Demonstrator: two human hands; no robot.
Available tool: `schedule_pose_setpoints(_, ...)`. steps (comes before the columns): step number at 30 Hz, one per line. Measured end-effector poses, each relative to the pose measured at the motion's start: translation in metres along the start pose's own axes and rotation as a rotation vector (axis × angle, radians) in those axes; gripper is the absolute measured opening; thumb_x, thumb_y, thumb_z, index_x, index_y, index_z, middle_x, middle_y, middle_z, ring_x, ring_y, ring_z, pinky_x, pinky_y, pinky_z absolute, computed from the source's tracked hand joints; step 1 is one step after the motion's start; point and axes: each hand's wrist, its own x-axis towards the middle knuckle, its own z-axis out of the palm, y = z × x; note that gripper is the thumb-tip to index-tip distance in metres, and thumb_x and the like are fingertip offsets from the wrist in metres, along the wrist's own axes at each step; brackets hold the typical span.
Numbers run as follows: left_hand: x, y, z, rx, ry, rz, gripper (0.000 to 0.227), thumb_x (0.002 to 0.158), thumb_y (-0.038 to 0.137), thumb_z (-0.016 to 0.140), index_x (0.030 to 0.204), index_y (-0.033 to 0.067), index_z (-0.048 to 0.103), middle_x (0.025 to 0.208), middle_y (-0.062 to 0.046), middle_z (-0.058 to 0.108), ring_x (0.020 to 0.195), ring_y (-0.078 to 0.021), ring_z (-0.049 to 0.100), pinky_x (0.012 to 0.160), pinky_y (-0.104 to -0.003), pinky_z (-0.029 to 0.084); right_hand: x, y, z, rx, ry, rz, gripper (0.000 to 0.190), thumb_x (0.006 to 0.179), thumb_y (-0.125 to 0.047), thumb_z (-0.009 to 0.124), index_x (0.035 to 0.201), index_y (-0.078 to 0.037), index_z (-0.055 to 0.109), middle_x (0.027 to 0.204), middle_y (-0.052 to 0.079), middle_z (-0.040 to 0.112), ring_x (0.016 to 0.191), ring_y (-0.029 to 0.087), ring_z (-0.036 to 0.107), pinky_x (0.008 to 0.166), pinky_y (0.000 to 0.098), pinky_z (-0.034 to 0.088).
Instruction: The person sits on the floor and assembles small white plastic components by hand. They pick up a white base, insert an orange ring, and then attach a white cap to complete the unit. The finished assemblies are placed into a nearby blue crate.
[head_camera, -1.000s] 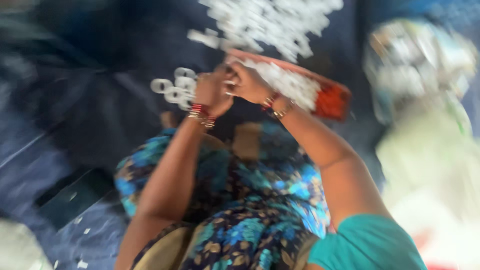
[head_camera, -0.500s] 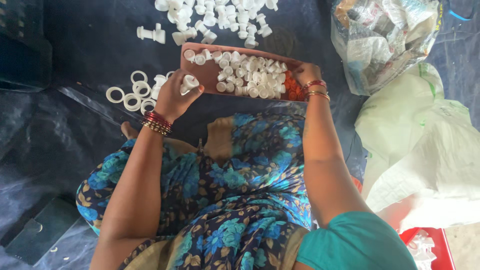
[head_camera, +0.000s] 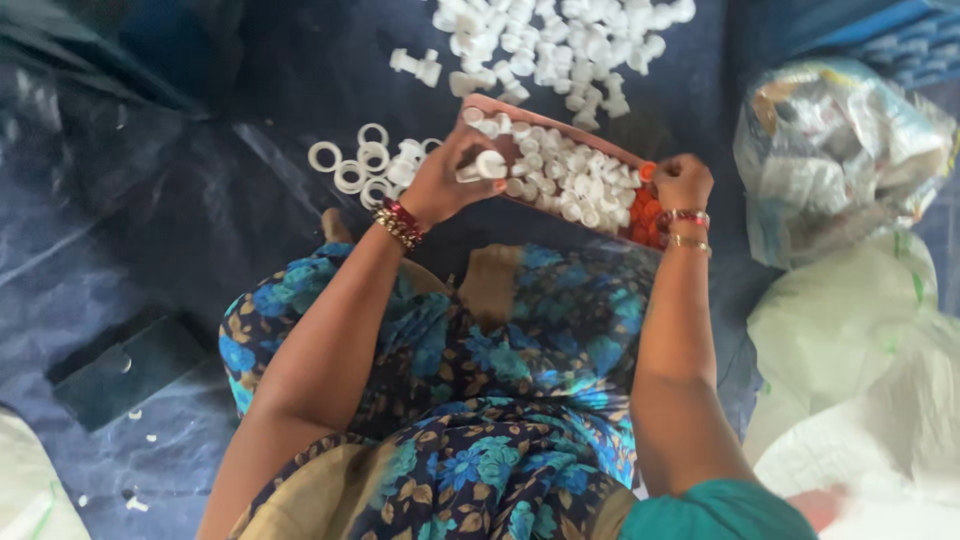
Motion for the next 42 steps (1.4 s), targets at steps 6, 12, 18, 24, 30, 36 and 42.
schedule_pose_setpoints(6, 0.0, -0.017, 0.002, -0.168, -0.068, 0.02, 0.055, 0.09, 0.017, 0.086, 0.136, 0.0067, 0.057, 0.124, -0.003, 0.06, 0.116, -0.0153, 0.061, 0.101, -0.031, 0.051, -0.082, -0.138, 0.005, 0.886, -0.232, -0.203, 0.014, 0.099, 0.005, 0.069, 0.113, 0.007, 0.072, 0.101, 0.012, 0.076, 0.083, 0.014, 0.07, 0.077, 0.0249, 0.057)
schedule_pose_setpoints(12, 0.001, -0.036, 0.007, -0.182, -0.061, 0.082, 0.08, 0.088, 0.012, 0.083, 0.148, 0.0055, 0.031, 0.135, -0.006, 0.052, 0.128, -0.0144, 0.053, 0.108, -0.033, 0.049, -0.14, -0.205, 0.056, 1.086, -0.351, -0.151, 0.011, 0.097, 0.003, 0.067, 0.108, 0.001, 0.066, 0.1, 0.01, 0.074, 0.086, 0.013, 0.073, 0.078, 0.027, 0.062)
schedule_pose_setpoints(18, -0.001, -0.039, 0.006, -0.306, -0.141, -0.069, 0.064, 0.095, 0.01, 0.075, 0.152, 0.0031, 0.047, 0.148, -0.012, 0.053, 0.139, -0.022, 0.049, 0.115, -0.036, 0.044, -0.125, -0.193, 0.065, 1.088, -0.284, -0.203, 0.012, 0.099, 0.003, 0.066, 0.11, 0.0, 0.065, 0.104, 0.008, 0.075, 0.085, 0.012, 0.071, 0.077, 0.0255, 0.06)
schedule_pose_setpoints(24, -0.004, -0.012, 0.004, 0.201, -0.06, 0.021, 0.049, 0.086, 0.015, 0.086, 0.125, 0.0052, 0.059, 0.119, -0.007, 0.066, 0.111, -0.0229, 0.066, 0.096, -0.035, 0.052, -0.124, -0.196, 0.054, 0.814, -0.099, -0.509, 0.014, 0.096, 0.005, 0.074, 0.107, -0.001, 0.07, 0.103, 0.01, 0.074, 0.092, 0.017, 0.074, 0.083, 0.0273, 0.059)
schedule_pose_setpoints(30, -0.006, 0.01, 0.0, 0.188, -0.045, 0.078, 0.043, 0.081, 0.015, 0.087, 0.114, 0.0045, 0.062, 0.112, -0.007, 0.071, 0.104, -0.0251, 0.072, 0.086, -0.036, 0.057, -0.131, -0.208, 0.045, 0.459, 0.102, -0.913, 0.016, 0.091, 0.007, 0.079, 0.102, -0.002, 0.072, 0.103, 0.011, 0.073, 0.094, 0.026, 0.075, 0.082, 0.0333, 0.06)
schedule_pose_setpoints(36, -0.005, 0.014, -0.001, 0.22, -0.064, 0.104, 0.043, 0.08, 0.016, 0.089, 0.112, 0.0036, 0.063, 0.111, -0.008, 0.072, 0.101, -0.0268, 0.073, 0.085, -0.036, 0.057, -0.135, -0.215, 0.041, 0.293, 0.148, -1.059, 0.018, 0.088, 0.006, 0.08, 0.1, -0.003, 0.072, 0.104, 0.008, 0.07, 0.093, 0.028, 0.072, 0.08, 0.0377, 0.059)
schedule_pose_setpoints(42, -0.006, 0.014, -0.003, 0.185, -0.062, 0.147, 0.042, 0.081, 0.014, 0.088, 0.112, 0.0036, 0.062, 0.113, -0.008, 0.071, 0.102, -0.0268, 0.073, 0.087, -0.034, 0.057, -0.136, -0.22, 0.039, 0.304, 0.135, -1.117, 0.02, 0.088, 0.006, 0.081, 0.103, -0.005, 0.072, 0.103, 0.007, 0.068, 0.091, 0.027, 0.07, 0.078, 0.037, 0.057)
